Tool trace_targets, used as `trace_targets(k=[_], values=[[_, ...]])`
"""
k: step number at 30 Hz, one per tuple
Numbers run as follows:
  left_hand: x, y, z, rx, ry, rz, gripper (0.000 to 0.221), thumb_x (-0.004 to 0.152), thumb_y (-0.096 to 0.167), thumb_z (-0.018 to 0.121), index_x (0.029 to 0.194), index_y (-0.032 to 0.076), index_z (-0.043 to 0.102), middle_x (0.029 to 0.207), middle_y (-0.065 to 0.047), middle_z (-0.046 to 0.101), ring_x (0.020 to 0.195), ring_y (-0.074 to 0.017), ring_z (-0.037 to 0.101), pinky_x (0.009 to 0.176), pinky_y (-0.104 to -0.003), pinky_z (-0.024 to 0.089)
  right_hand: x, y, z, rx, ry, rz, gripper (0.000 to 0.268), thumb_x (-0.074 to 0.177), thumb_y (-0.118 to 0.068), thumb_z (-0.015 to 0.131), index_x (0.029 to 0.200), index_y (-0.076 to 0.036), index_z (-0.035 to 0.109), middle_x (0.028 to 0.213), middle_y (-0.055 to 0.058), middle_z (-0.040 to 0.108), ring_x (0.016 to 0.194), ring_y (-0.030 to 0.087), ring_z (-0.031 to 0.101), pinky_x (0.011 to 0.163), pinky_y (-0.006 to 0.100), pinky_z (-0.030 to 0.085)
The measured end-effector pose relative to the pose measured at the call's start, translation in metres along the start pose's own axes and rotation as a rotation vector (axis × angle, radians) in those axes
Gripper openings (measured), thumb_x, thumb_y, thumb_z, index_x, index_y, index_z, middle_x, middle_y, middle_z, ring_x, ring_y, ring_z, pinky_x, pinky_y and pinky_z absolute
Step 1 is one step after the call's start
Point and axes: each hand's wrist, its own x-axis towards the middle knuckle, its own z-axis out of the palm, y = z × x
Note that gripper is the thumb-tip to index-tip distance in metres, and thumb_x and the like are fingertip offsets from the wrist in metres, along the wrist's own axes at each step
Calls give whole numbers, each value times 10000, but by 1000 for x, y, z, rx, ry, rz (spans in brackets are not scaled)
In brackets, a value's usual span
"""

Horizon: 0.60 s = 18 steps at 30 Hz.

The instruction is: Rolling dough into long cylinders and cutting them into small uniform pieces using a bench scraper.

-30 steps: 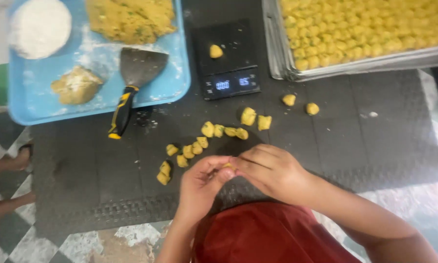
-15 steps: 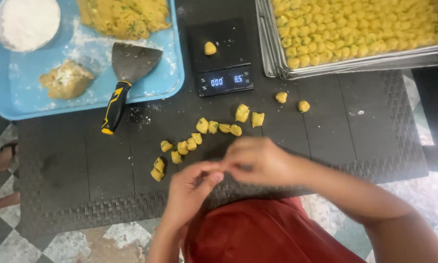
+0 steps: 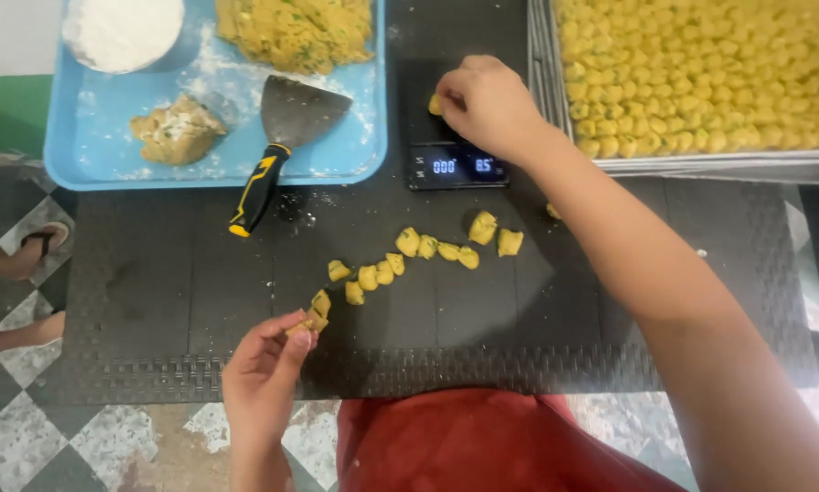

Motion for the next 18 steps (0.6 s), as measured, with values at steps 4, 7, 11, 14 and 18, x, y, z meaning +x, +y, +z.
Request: trace_targets(k=[4,7,11,14,18], values=[[2,-3,-1,51,1,-35,258,904,81,769,1154,23,777,1035,-131,817,943,-186,771,928,-307,639,13,-8,-22,129,-192,200,107,934,-139,798,1010,-104,731,850,27,662,774,215,635,709,374,511],[5,2,-1,54,7,-55,260,908,67,772,1164,26,785,986,-111,801,929,-169,745,926,-293,622,17,-16,-47,319,-268,459,259,954,-206,862,1066,-158,633,862,-25,669,765,120,608,717,311,494],[9,15,-1,20,30,-55,266,901,55,764,1160,-7,761,1033,-146,789,949,-191,731,938,-310,627,14,-11,-63,452,-192,525,102,1098,-164,722,1040,-153,638,866,-32,662,734,67,604,641,229,554],[11,24,-1,51,37,-28,254,927,88,736,1162,-9,741,1087,-157,789,966,-201,741,957,-319,626,13,-3,-61,395,-163,522,269,1112,-231,777,949,-174,571,763,-38,627,660,71,572,628,264,495],[14,18,-7,69,41,-5,268,943,100,723,1180,-24,732,1083,-173,783,919,-212,729,914,-326,625,21,-5,-53,434,-183,517,299,1091,-203,796,904,-195,563,755,-71,628,655,31,574,686,222,538]])
